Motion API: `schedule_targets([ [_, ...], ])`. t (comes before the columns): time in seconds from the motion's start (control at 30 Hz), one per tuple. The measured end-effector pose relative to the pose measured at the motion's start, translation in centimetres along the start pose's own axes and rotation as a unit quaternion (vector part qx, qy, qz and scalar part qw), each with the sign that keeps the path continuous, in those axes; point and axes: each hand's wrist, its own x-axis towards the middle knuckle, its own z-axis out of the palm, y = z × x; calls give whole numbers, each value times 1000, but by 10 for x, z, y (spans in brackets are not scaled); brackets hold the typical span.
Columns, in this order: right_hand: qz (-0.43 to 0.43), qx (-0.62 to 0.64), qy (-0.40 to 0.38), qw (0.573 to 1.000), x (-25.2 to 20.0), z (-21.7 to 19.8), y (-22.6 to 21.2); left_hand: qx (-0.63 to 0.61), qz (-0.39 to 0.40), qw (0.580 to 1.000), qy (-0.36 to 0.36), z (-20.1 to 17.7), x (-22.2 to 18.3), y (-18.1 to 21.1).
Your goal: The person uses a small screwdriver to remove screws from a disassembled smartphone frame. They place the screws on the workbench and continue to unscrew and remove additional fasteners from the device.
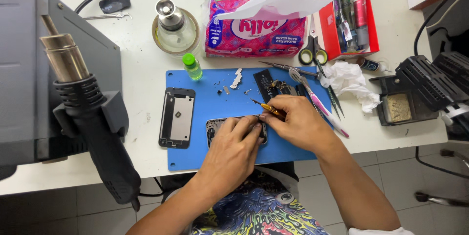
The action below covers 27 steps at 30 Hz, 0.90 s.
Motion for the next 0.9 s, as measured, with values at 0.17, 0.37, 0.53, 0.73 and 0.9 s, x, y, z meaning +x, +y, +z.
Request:
schedule_targets([
  [0.17,49,-6,-35,998,2,-9,-14,35,17,999,-18,-3,2,2],
  [0.37,53,7,-67,996,4,-14,-8,44,24,997,-60,-3,1,-4],
  [0.53,34,11,-75,997,4,-15,-5,102,29,993,-47,3,0,2],
  [0.73,29,1,-79,996,4,-14,-6,260,44,958,-109,4,0,3],
  [0.9,39,-14,-71,997,4,-14,-9,34,10,994,-100,-2,5,-12],
])
